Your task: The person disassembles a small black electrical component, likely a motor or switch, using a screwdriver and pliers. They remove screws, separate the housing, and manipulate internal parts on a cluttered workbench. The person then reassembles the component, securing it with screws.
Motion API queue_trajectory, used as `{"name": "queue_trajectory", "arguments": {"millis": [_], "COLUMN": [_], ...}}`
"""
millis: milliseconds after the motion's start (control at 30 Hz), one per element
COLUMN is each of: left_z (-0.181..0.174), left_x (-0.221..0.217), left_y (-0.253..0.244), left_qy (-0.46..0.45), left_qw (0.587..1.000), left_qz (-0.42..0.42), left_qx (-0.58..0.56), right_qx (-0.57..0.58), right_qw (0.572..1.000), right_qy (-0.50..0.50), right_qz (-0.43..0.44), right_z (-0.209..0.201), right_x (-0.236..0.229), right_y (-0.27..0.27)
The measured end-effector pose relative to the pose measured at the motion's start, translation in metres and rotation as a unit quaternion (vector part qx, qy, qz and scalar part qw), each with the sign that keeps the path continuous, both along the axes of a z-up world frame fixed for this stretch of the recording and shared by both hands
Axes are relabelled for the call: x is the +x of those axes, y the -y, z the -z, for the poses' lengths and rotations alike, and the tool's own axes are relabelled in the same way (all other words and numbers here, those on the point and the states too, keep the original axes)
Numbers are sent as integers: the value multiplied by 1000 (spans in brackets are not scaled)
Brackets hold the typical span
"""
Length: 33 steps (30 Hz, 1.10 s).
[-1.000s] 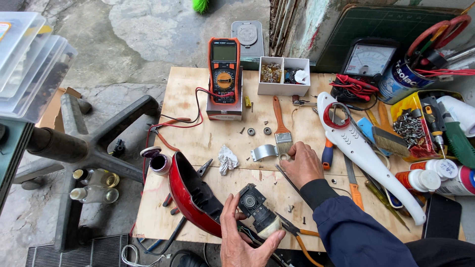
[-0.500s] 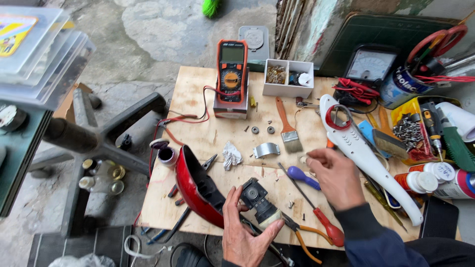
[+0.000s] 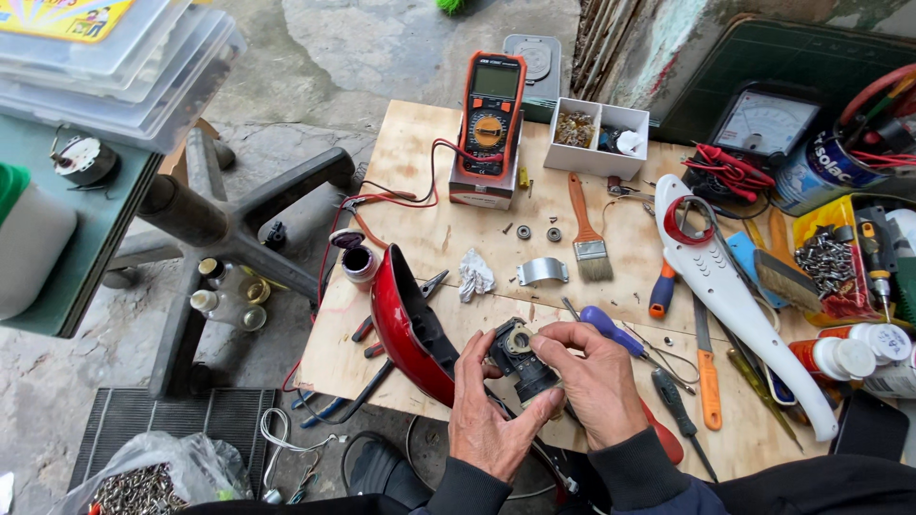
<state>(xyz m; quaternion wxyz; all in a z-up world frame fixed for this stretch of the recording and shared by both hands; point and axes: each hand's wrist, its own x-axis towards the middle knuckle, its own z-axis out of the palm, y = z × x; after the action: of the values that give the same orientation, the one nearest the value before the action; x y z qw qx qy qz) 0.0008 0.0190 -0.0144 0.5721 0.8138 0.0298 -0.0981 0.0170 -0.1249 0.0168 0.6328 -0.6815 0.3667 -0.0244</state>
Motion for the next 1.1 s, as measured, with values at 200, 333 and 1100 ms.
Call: {"name": "queue_trajectory", "arguments": {"millis": [200,333,1100], "left_z": [9,16,13], "left_x": [7,9,16], "left_y": [-8,-10,-7], "left_qy": [55,71,86], "left_qw": [997,996,991], "left_qz": [-17,-17,-68], "left_qx": [-56,-53,-70], "right_qx": [-5,-38,-166], "right_qw": [1000,999,981], "right_qy": [-7,-30,45], "right_qz": [23,-3,-92], "right_z": [-4,-3,-6], "right_x": [0,0,-31], "right_y": [-14,-16,-14]}}
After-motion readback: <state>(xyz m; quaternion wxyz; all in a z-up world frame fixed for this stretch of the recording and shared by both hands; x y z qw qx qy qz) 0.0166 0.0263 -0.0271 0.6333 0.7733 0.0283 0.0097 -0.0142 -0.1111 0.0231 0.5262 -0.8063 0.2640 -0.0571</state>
